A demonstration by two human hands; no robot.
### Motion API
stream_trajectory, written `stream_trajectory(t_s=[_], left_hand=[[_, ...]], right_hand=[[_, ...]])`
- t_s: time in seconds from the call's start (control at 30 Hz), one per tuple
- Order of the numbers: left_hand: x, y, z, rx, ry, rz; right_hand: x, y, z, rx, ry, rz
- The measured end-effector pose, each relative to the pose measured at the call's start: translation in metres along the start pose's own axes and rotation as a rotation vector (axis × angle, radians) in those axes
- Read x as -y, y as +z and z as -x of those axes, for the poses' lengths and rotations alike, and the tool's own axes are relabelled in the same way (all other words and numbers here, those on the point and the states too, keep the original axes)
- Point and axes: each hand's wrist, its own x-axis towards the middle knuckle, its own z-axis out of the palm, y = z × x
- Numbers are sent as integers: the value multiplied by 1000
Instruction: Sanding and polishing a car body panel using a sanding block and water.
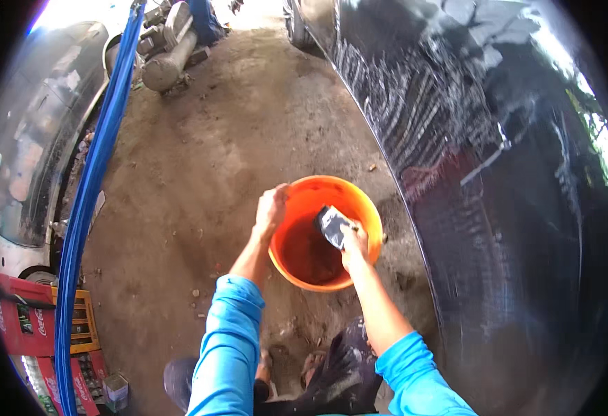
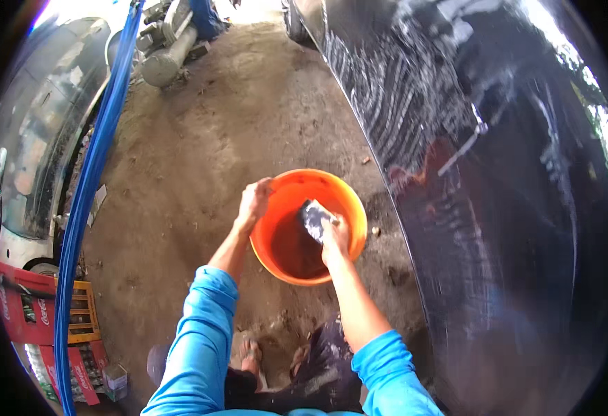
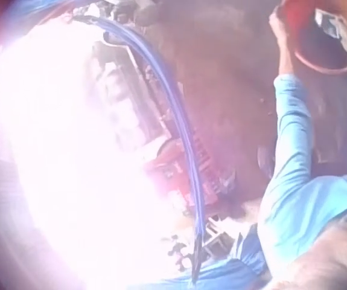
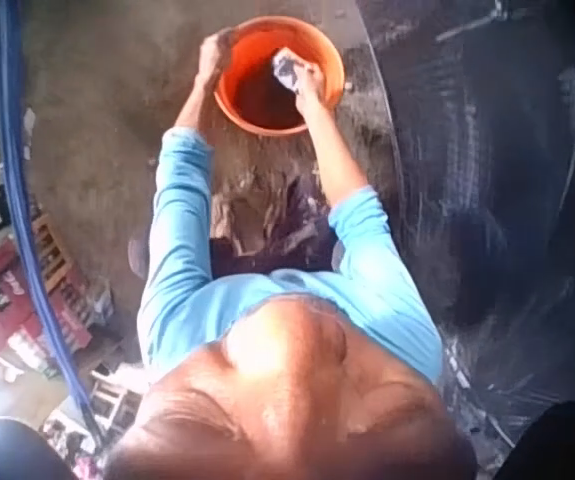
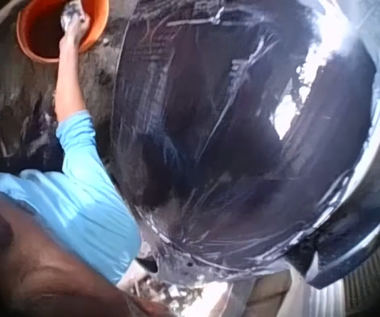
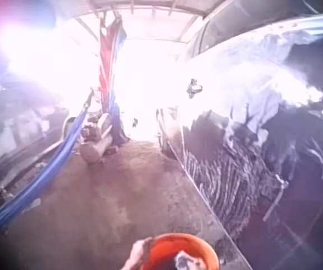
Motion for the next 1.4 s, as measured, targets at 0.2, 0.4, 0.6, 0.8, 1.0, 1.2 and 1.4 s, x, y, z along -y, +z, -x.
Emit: stream_trajectory(t_s=[0.2, 0.4, 0.6, 0.8, 1.0, 1.2, 1.4], left_hand=[[3, 24, -13, -271, 321, -229], [-50, 27, 15, 438, -200, 519], [19, 21, 22, -142, -91, 376], [-63, 7, -17, 47, -340, 1446], [-125, -1, -37, 230, -224, 1799], [-85, -49, -35, -51, -175, 1709], [-140, -30, -55, -15, 79, 1495]], right_hand=[[-31, -9, -32, -1, -28, 88], [-7, 5, -41, 111, 106, -28], [-87, 43, -90, -15, 457, -222], [-180, -38, -135, -593, 621, -459], [-174, -153, -195, -423, 273, -551], [-64, 15, -149, 264, 492, -785], [291, 163, 37, 503, -714, 349]])
